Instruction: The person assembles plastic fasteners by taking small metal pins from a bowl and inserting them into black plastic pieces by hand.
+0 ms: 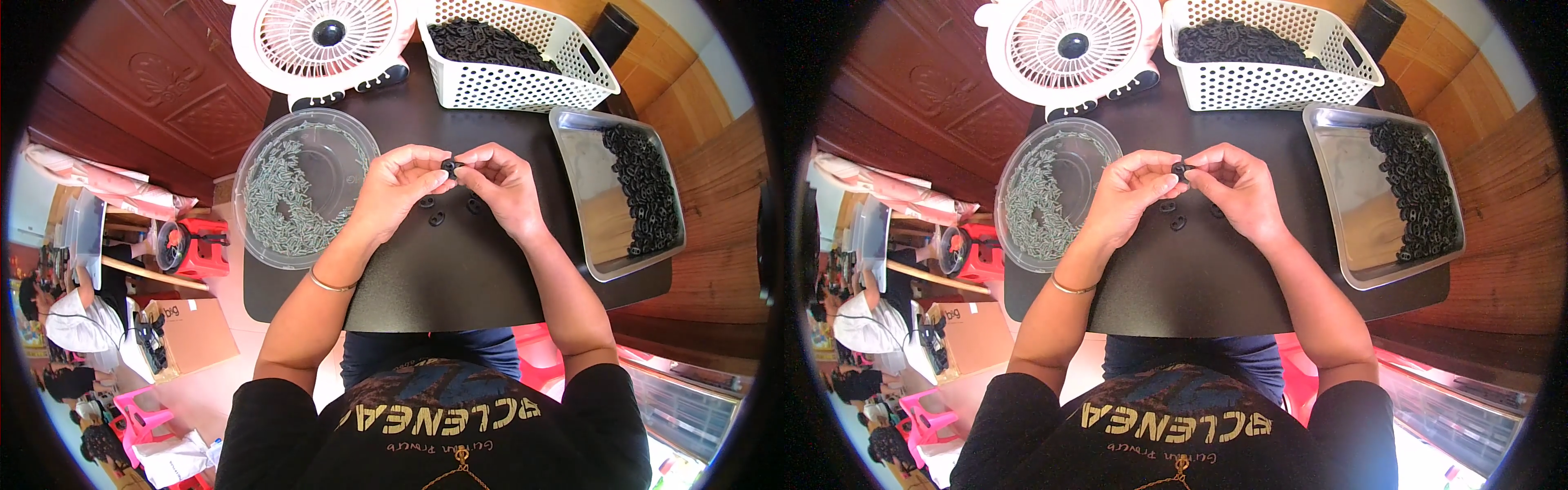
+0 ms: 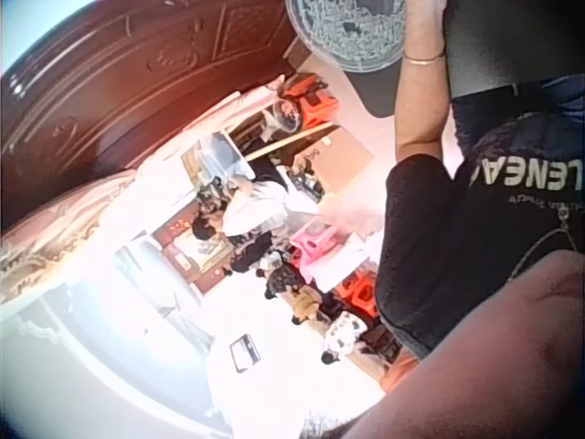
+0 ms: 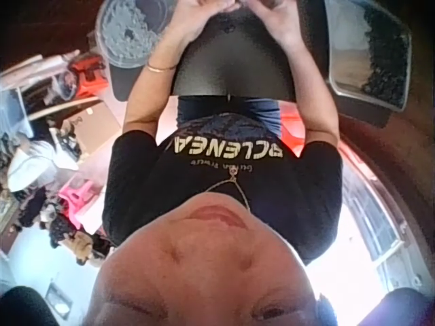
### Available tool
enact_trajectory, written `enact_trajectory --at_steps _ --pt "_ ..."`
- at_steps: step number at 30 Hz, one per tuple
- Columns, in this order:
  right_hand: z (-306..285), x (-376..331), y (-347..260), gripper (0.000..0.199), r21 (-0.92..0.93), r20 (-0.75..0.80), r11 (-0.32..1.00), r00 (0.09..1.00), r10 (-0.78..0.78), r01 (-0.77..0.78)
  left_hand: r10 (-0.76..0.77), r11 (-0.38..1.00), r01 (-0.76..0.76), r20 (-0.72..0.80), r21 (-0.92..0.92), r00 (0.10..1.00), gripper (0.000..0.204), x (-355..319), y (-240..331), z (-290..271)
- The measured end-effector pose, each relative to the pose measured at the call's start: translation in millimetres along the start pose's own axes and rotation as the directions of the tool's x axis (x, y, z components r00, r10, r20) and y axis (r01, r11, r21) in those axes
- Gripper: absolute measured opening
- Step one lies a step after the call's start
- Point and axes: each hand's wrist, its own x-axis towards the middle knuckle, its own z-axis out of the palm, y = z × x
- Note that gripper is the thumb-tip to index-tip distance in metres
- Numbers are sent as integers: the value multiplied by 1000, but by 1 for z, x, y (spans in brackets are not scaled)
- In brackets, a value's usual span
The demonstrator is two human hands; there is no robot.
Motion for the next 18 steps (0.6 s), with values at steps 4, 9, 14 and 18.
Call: enact_trajectory --at_steps 4,9,14,18 --pt "0 -1 -2 10 -13 1 1000 1000 -6 6 -18 999 17 -16 -45 1000 21 0 0 1" --pt "0 -1 -2 10 29 0 999 1000 26 -26 -17 1000 16 -27 -23 999 20 0 -1 0" --pt "-1 -1 -2 9 45 3 998 999 39 -39 -9 1000 9 -13 10 1000 20 0 0 0" --pt "-1 -1 -1 8 -2 0 998 998 60 -60 1 999 -1 -11 50 1000 20 -1 0 -1"
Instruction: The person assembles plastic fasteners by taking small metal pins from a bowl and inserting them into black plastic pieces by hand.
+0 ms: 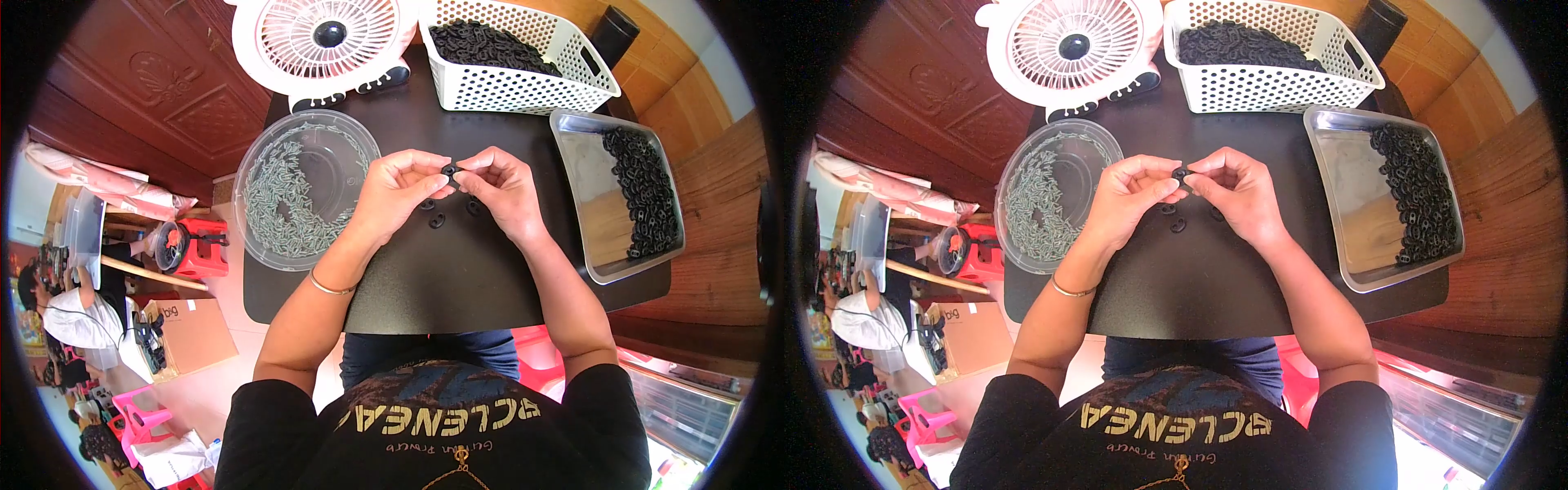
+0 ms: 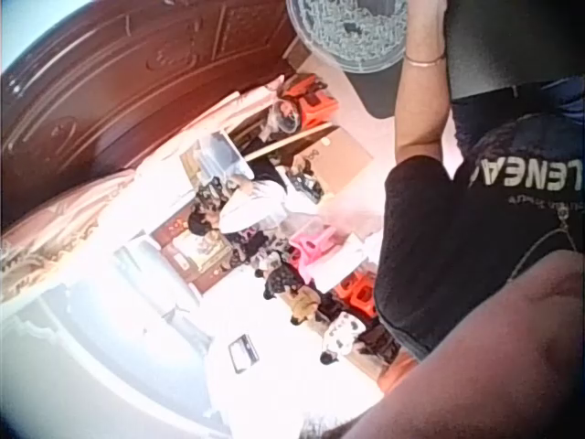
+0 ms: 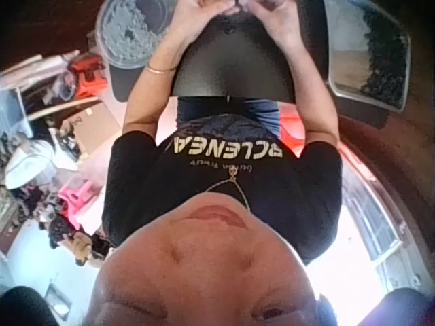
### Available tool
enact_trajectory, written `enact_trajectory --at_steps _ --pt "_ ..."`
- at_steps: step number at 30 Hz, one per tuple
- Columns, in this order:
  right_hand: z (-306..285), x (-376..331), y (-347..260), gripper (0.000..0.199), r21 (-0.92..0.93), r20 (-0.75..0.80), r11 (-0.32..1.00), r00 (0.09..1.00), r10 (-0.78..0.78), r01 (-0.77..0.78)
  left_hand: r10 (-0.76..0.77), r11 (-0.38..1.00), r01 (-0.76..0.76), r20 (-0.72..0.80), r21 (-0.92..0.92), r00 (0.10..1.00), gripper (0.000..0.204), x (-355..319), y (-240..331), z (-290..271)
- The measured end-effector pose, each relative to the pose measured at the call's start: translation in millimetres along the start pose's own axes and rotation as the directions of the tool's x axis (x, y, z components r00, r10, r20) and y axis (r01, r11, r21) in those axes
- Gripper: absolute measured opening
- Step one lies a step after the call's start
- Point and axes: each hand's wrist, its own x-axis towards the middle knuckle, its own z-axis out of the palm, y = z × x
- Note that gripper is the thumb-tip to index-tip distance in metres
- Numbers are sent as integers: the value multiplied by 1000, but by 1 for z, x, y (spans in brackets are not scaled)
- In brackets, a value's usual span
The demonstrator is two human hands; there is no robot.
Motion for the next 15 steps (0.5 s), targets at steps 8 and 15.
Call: enact_trajectory --at_steps 8,15 --pt "-1 0 1 7 76 23 997 1000 -19 17 -15 1000 15 -10 7 1000 20 0 1 0" --pt "6 -2 -2 12 93 26 995 999 -40 38 -80 987 78 -9 -140 997 22 -1 -1 1"
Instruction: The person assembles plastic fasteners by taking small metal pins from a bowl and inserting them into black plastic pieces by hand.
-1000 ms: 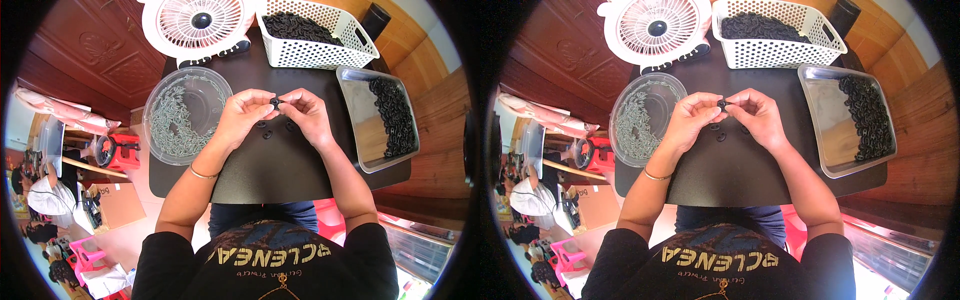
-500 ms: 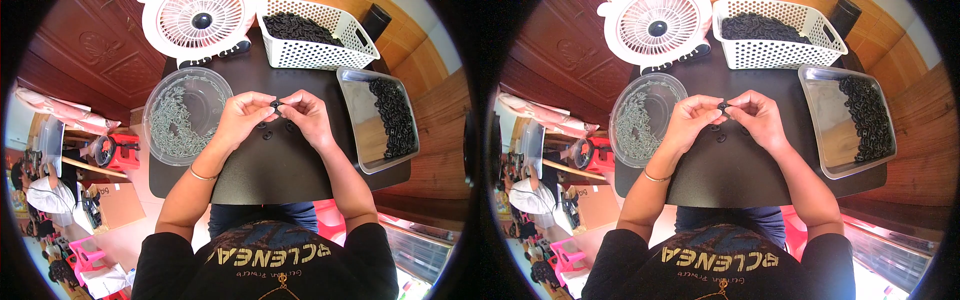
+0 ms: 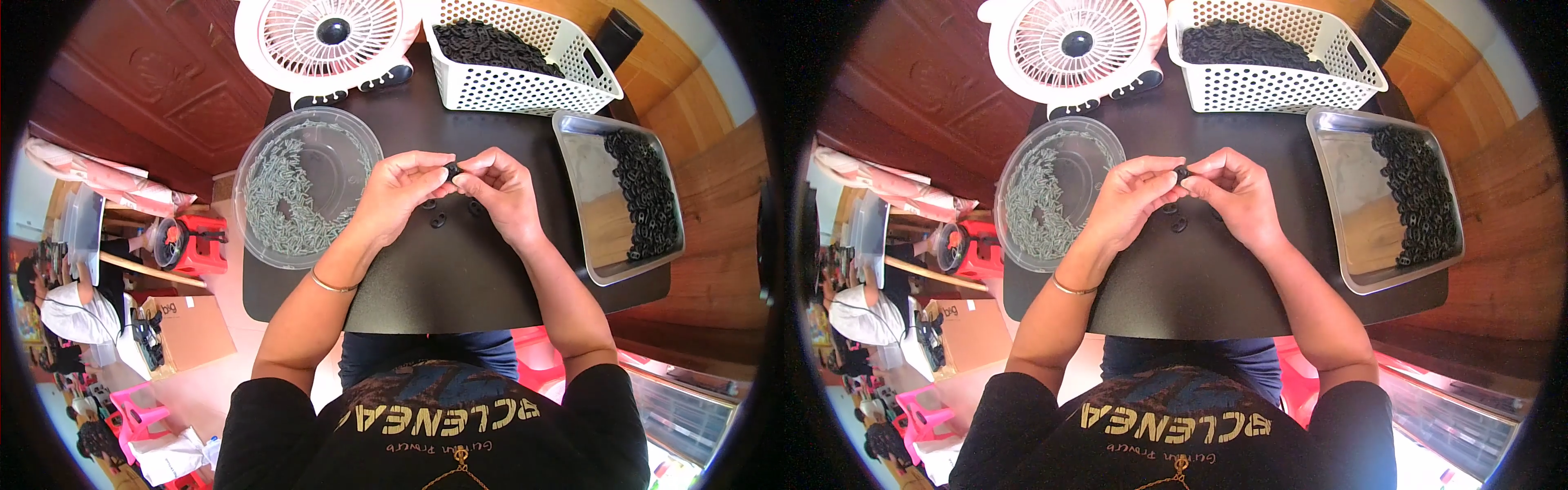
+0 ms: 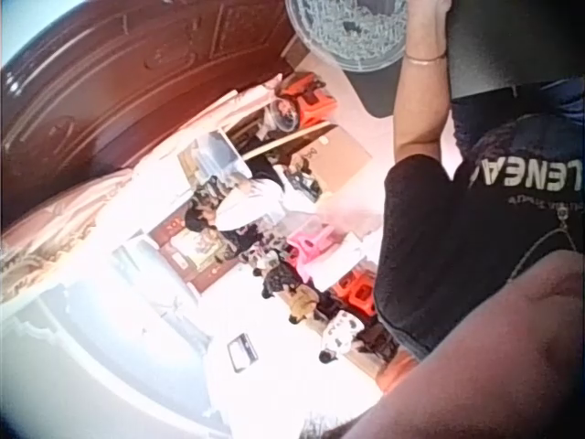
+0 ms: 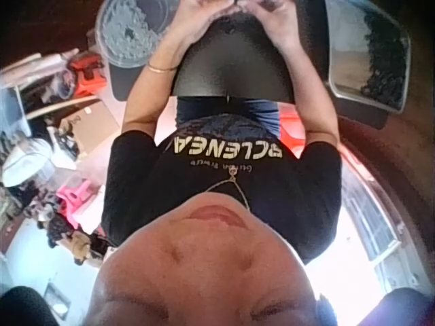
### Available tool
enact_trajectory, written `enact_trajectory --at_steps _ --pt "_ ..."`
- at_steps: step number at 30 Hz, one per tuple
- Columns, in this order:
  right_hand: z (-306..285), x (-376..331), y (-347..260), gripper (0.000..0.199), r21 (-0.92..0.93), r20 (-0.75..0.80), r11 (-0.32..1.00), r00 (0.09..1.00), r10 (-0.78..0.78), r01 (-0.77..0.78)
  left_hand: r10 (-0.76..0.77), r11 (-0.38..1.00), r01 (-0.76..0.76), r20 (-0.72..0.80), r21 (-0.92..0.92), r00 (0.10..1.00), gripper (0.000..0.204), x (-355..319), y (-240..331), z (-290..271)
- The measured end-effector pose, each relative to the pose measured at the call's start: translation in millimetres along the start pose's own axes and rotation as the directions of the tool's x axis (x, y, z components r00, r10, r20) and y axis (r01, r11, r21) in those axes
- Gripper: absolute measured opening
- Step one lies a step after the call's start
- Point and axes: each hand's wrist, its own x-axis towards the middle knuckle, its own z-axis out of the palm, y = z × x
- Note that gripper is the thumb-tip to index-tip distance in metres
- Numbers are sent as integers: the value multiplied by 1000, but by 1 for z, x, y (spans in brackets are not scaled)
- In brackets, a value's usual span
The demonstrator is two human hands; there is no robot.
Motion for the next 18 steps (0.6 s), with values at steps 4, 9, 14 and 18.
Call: enact_trajectory --at_steps 4,9,14,18 --pt "1 -1 2 27 -84 6 994 997 -70 71 -56 994 54 -19 -94 998 21 -1 0 -2" --pt "-4 0 6 35 -291 132 940 981 -144 177 -68 994 69 21 -81 997 22 1 -3 -8" --pt "-2 -1 3 24 -334 94 930 987 -131 155 -137 978 142 41 -151 990 20 -2 1 -5" --pt "-2 -2 1 21 -388 89 897 977 -193 213 -148 973 159 80 -167 986 16 -3 1 -5"
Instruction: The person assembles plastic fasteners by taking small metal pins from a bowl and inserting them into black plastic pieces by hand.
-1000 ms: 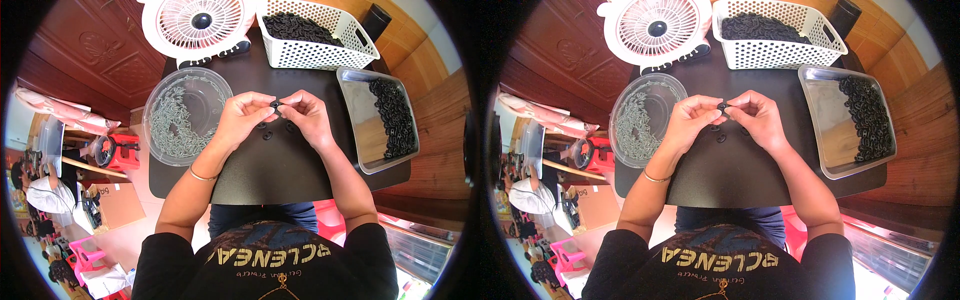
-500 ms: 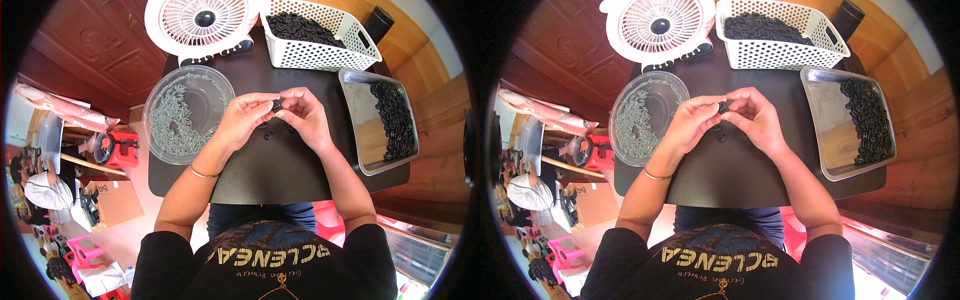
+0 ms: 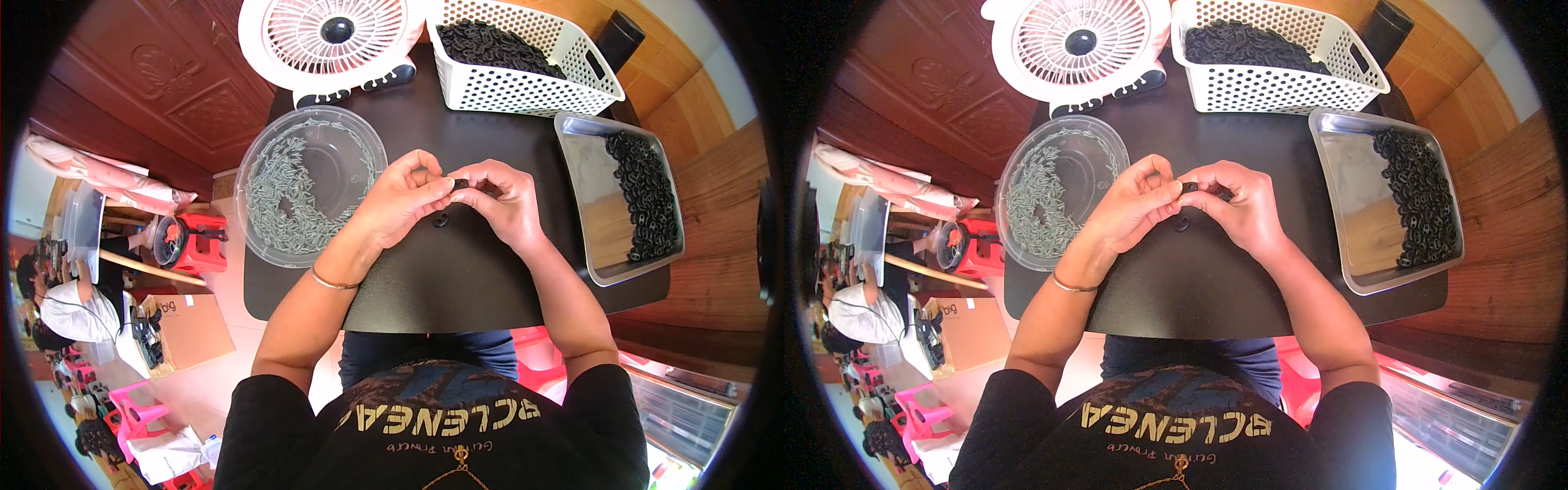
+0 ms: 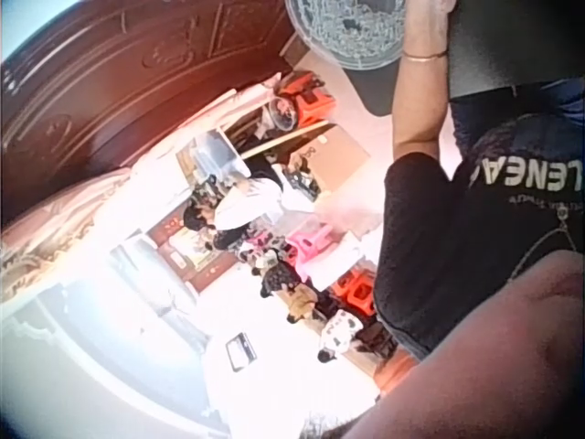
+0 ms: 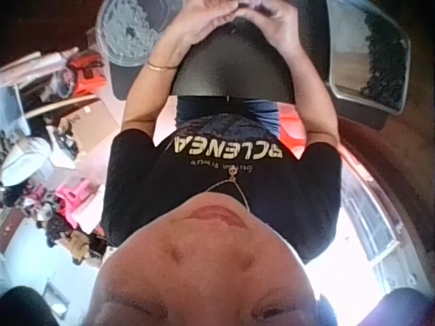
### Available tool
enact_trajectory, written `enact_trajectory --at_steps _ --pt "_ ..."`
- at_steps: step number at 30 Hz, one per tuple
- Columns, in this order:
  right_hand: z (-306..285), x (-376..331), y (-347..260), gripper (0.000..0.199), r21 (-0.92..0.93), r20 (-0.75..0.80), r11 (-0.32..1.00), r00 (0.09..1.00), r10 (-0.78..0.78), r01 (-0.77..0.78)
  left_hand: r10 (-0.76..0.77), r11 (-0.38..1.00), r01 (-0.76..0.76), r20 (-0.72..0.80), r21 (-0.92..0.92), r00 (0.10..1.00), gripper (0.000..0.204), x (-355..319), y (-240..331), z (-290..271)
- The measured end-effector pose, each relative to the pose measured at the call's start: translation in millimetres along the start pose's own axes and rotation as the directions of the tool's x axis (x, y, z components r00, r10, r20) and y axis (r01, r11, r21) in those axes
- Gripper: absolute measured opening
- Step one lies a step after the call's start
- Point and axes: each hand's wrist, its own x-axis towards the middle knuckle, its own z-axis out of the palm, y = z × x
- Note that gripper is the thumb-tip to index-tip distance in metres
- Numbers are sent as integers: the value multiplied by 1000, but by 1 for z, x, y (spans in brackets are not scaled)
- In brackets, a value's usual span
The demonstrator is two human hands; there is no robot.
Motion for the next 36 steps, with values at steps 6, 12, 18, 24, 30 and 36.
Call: enact_trajectory --at_steps 6,12,18,24,30,36 --pt "4 6 1 22 228 83 963 989 125 -141 99 965 -86 -41 248 994 12 -2 9 0" --pt "-29 53 -48 29 -502 -294 862 923 -249 72 271 821 -174 -102 544 957 9 -3 25 -2" --pt "-66 111 -50 21 -764 -346 627 725 -595 151 468 538 -288 4 792 884 12 2 21 -4" --pt "-43 40 -37 18 -547 190 829 982 -14 118 334 -90 -387 394 918 856 18 -4 18 -12" --pt "-41 8 -15 14 -468 306 883 943 132 29 233 -184 -392 427 902 874 17 -4 11 -13" --pt "-40 9 -1 13 -473 336 880 931 141 37 247 -118 -375 393 919 886 16 0 6 -13"
